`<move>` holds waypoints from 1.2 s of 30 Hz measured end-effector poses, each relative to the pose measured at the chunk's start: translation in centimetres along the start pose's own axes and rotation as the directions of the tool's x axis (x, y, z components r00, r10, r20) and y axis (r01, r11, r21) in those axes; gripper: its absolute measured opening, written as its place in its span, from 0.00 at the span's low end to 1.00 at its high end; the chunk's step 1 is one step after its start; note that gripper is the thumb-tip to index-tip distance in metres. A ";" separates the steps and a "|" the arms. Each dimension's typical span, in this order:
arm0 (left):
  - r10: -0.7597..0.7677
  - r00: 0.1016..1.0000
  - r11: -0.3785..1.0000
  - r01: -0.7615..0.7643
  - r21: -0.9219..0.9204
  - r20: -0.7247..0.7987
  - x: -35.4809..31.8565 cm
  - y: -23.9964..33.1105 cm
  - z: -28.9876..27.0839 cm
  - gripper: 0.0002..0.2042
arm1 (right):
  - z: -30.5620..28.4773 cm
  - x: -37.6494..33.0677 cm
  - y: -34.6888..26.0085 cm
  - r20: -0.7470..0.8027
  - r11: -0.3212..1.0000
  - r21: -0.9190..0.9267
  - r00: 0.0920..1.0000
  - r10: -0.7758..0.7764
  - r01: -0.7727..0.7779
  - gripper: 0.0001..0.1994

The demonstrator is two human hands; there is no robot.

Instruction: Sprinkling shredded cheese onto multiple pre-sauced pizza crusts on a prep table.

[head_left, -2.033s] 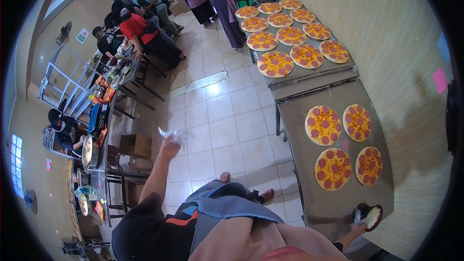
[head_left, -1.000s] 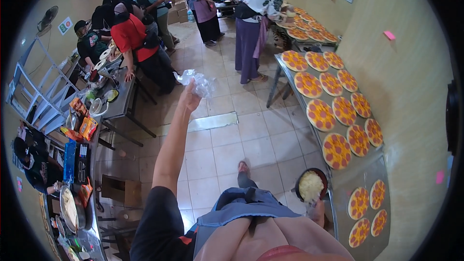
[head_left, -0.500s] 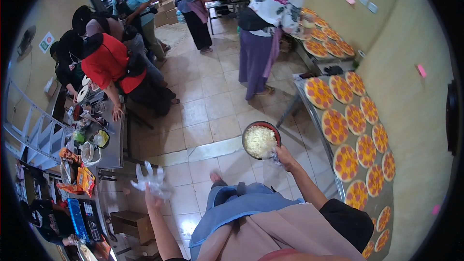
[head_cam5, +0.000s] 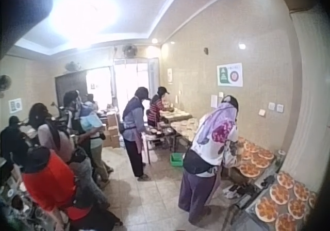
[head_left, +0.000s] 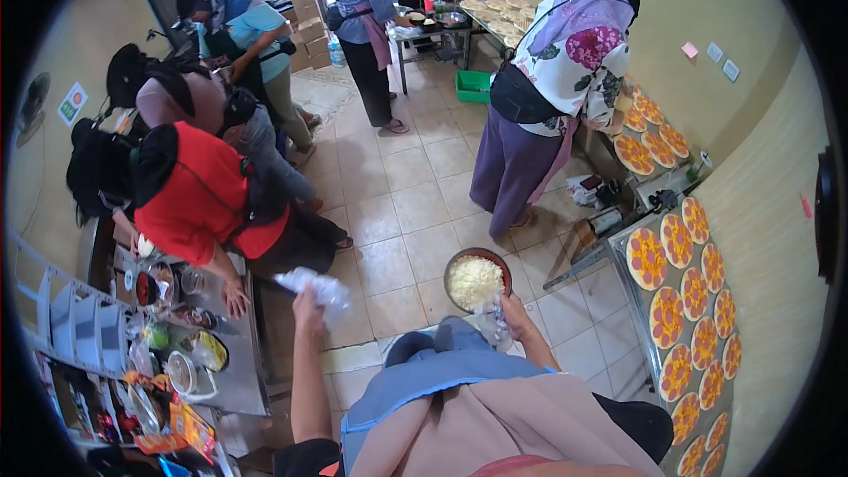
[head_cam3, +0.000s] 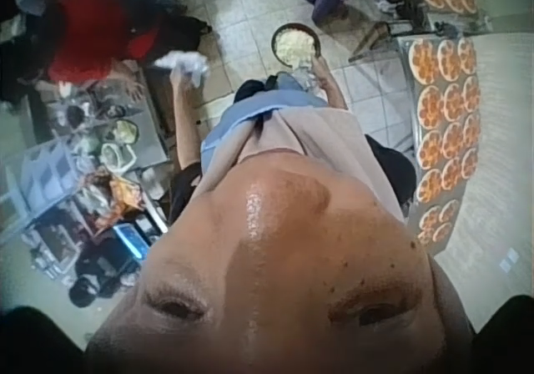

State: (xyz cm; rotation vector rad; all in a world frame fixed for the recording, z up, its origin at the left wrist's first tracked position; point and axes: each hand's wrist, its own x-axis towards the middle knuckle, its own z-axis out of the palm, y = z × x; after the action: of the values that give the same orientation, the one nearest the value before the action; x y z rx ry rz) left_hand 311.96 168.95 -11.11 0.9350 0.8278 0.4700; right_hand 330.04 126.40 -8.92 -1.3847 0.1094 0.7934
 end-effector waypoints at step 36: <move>-0.204 0.865 0.979 0.171 0.112 0.459 86.9 27.2 52.1 0.14 | 13.8 71.9 -36.8 -0.447 0.958 0.214 0.891 -0.080 0.193 0.21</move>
State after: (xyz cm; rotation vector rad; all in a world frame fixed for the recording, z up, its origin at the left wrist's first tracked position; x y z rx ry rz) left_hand 406.02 215.26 -6.81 0.9665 0.4845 0.0351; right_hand 398.77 170.96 -11.95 -1.2877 0.4424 0.3246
